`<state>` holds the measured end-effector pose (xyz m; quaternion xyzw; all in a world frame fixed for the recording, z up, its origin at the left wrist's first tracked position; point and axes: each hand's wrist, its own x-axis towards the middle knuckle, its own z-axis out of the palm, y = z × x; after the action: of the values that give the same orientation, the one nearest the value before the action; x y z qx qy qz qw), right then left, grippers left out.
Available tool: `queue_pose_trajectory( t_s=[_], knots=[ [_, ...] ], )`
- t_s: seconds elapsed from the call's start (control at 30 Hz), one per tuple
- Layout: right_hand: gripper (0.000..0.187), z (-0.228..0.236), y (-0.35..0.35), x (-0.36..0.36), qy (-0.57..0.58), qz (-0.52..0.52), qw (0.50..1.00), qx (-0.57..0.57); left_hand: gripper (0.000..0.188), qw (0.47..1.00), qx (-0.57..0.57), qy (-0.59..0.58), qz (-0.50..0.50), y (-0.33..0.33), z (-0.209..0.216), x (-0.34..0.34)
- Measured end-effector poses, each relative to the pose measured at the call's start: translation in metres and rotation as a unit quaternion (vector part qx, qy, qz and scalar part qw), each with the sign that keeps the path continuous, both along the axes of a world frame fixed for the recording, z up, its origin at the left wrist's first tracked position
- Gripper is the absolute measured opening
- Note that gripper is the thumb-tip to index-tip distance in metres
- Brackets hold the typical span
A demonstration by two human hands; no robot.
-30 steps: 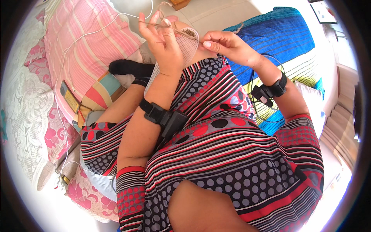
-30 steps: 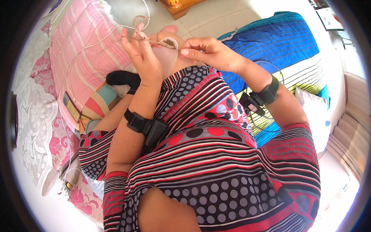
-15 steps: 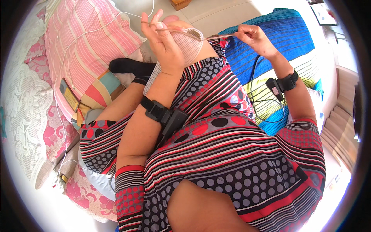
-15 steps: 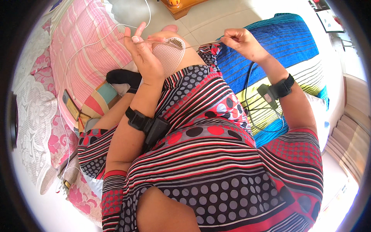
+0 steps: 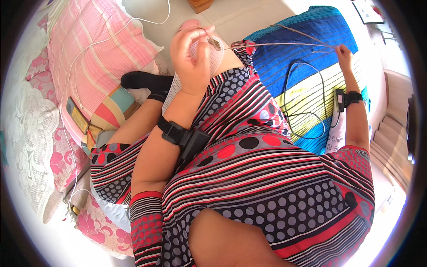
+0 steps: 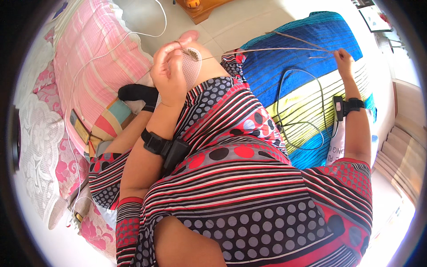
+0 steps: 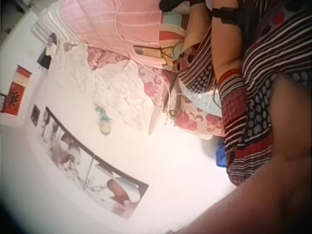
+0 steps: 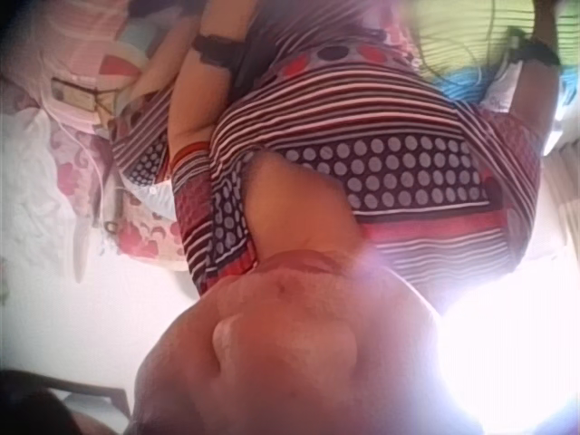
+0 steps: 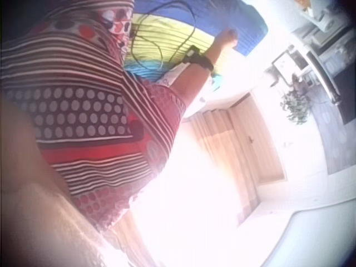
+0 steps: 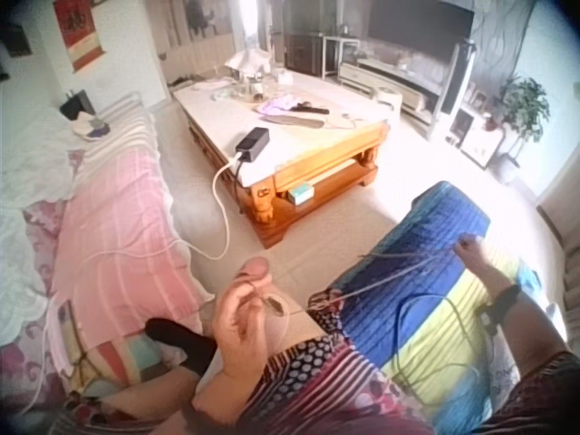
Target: The person sews a brown thread through the edge of a white mesh insole using a needle while sitting on a bed.
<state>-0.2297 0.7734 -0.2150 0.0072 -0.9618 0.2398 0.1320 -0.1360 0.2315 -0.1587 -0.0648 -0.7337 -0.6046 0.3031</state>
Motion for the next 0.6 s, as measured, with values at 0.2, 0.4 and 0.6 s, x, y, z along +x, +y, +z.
queue_pose_trajectory(
  t_s=[0.2,0.4,0.6],
  knots=[
    [0.032,-0.031,0.114,0.038,-0.016,-0.106,0.994,0.007,0.011,0.99,0.081,-0.116,0.024,-0.003,0.007,0.001],
    [0.031,-0.043,0.186,0.105,-0.005,-0.151,0.983,0.102,0.018,0.953,-0.3,-0.033,0.003,-0.004,0.012,-0.003],
    [0.027,-0.045,0.192,0.139,-0.038,-0.201,0.959,0.198,0.018,0.951,-0.296,-0.061,-0.072,-0.009,0.022,0.0]
  ],
)
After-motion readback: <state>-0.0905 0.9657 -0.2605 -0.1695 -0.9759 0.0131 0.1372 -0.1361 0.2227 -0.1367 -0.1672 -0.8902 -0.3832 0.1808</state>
